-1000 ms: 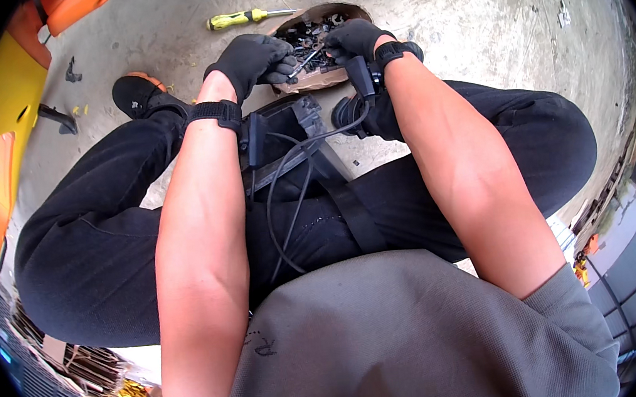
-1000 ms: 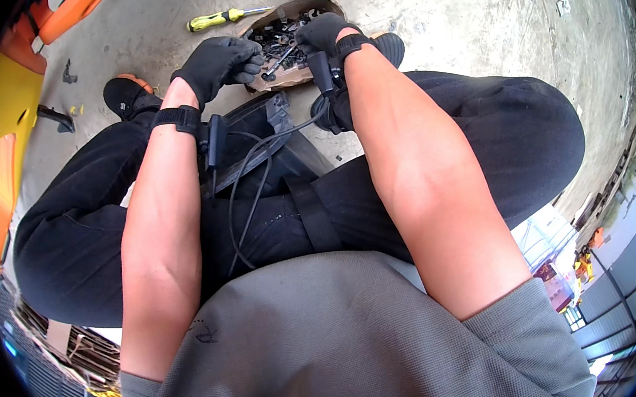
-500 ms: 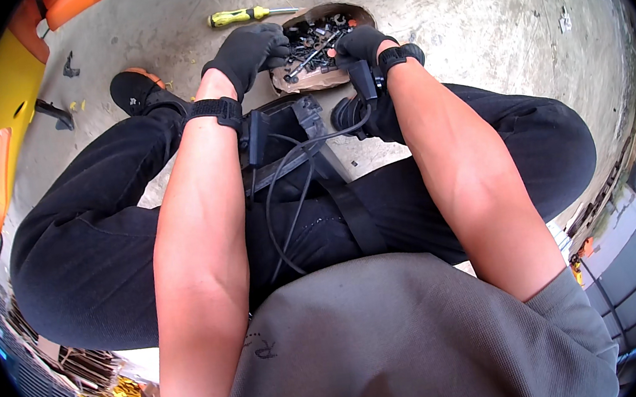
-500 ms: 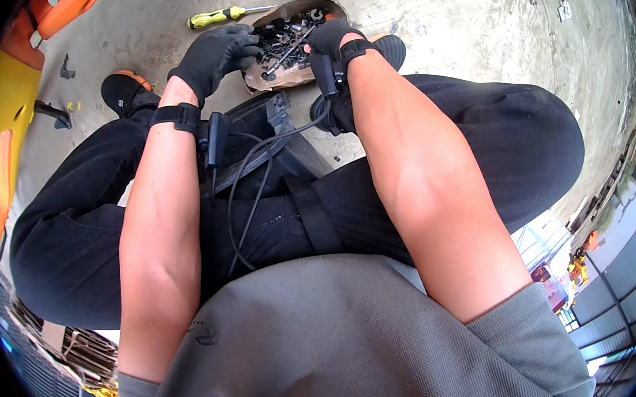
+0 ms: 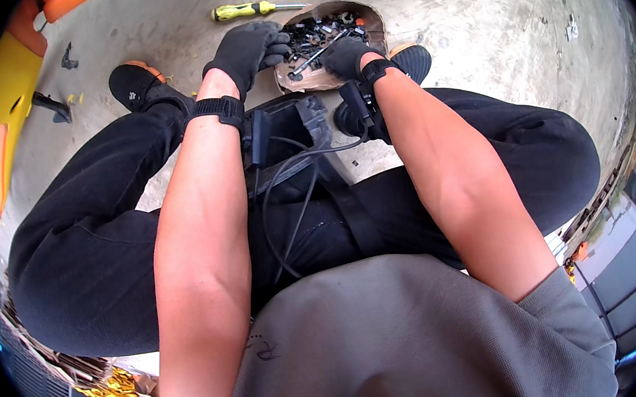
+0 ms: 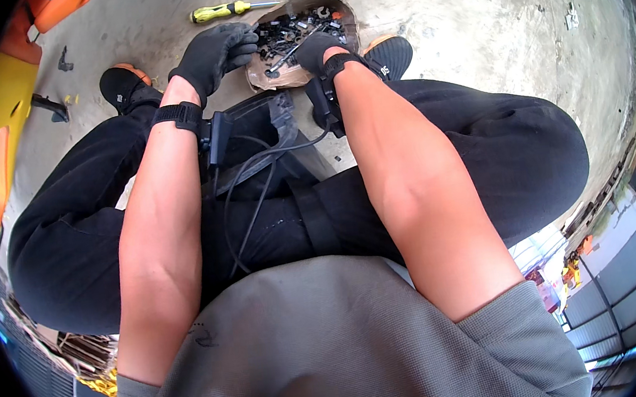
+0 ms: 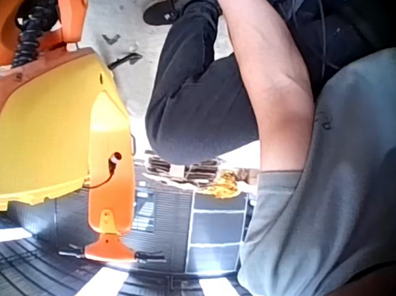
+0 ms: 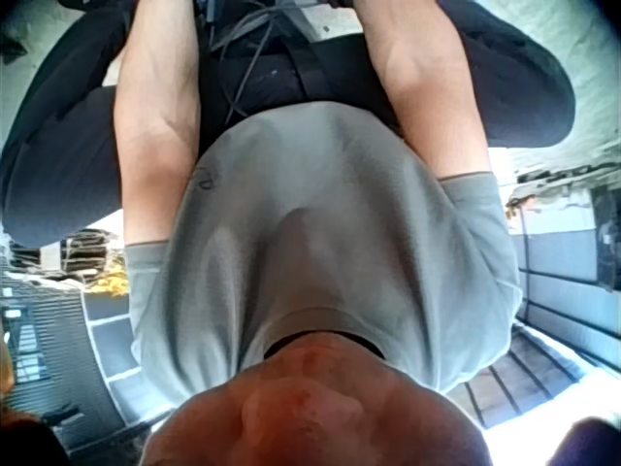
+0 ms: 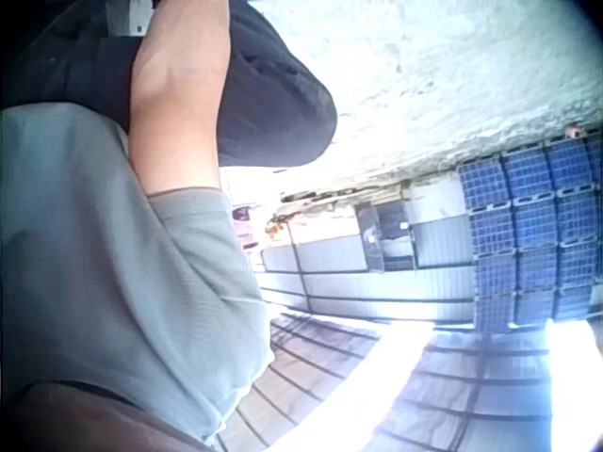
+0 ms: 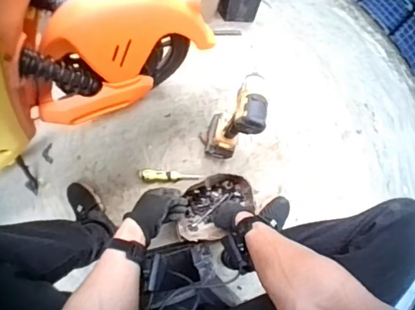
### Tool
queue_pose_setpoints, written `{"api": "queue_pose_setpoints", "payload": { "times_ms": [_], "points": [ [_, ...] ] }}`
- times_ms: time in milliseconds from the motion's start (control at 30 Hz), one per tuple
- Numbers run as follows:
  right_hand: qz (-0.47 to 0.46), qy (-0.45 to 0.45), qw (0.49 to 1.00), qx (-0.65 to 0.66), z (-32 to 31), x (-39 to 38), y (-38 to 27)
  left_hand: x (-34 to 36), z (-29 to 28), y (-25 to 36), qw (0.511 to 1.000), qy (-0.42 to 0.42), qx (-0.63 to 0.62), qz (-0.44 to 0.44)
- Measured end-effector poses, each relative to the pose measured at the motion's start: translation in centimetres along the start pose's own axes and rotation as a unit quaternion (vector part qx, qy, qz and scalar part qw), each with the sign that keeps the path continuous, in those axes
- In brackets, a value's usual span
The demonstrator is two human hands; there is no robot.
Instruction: The person uses a screwdriver to loosen screws on an orange motorcycle body panel, removes the panel, and then uses a power drill to fasten screws onto a different section of the motorcycle frame while sitting on the floor.
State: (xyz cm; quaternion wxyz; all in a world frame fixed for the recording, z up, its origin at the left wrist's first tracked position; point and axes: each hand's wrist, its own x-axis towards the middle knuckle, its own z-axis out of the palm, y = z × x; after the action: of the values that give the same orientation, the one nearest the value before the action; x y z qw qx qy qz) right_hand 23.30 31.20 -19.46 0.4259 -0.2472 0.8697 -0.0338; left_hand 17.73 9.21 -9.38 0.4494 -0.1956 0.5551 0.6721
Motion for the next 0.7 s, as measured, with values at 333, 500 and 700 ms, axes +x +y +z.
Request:
{"api": "queue_pose_setpoints", "payload": {
  "times_ms": [333, 500, 700],
  "points": [
    [0.251, 0.261, 0.871, 0.333, -5.1, -0.5, -2.9, -0.3, -0.1, 0.2, 1.0, 0.024, -0.011, -0.003],
    [0.283, 0.231, 0.871, 0.328, -5.0, 0.9, -3.9, -0.3, 0.0, 0.3, 0.999, 0.038, -0.016, -0.01],
    [0.281, 0.263, 0.867, 0.316, -5.0, 1.7, -3.6, 0.4, -0.3, 0.1, 0.999, 0.02, -0.023, -0.011]
  ]
}}
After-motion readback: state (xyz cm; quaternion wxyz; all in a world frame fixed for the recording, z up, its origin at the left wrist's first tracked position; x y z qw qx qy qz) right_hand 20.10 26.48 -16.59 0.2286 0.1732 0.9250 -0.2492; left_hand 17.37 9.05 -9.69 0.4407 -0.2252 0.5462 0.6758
